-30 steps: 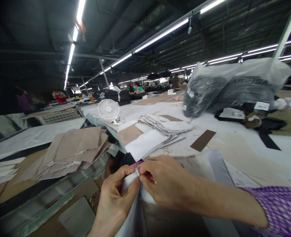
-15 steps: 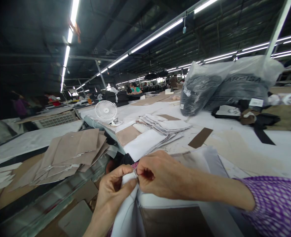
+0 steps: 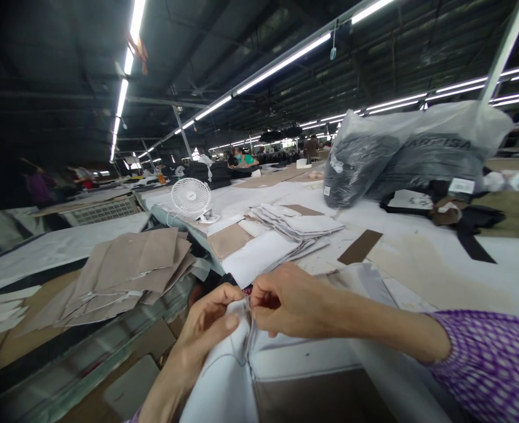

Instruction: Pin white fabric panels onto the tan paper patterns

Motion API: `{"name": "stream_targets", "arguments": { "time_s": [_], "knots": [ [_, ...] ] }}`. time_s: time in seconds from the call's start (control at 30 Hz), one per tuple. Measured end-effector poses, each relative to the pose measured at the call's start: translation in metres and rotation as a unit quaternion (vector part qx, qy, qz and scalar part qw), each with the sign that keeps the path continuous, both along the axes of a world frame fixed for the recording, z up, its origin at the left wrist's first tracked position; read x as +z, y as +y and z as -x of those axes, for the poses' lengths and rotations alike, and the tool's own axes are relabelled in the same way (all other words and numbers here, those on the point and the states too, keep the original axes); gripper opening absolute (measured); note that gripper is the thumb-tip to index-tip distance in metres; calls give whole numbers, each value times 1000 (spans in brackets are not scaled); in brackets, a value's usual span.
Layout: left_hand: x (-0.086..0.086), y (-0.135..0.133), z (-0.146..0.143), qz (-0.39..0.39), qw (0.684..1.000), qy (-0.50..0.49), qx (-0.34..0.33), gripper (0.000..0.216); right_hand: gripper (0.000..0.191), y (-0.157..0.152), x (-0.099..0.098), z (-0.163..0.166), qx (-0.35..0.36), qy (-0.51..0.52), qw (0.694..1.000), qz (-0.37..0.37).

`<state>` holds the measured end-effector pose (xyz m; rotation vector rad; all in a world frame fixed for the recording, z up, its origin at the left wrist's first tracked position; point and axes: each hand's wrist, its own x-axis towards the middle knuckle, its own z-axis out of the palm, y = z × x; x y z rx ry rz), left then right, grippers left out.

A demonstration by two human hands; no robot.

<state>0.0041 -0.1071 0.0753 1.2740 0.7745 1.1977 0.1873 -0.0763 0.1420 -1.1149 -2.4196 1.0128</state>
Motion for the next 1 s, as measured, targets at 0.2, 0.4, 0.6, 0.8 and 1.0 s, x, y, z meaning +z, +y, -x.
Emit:
{"name": "stream_targets", "arguments": {
  "time_s": [0.2,0.4,0.6,0.8,1.0],
  "knots": [
    [4,5,-5,-45,974,192,114,10,15,18,-8,-5,34,81,973,214],
    [3,7,-2,129,989,-3,75,29,30,22,14,-14,36,170,952,252],
    [11,-7,-13,111,988,-12,104,31,15,-11,14,-1,-53,50,992,-105],
    [9,-17,-21,9,986,59,159,18,6,-16,7,1,-30,-8,977,-209],
    [2,-14,-32,-71,955,110,267,7,20,-17,-20,-3,-12,-30,919,-393]
  ]
}}
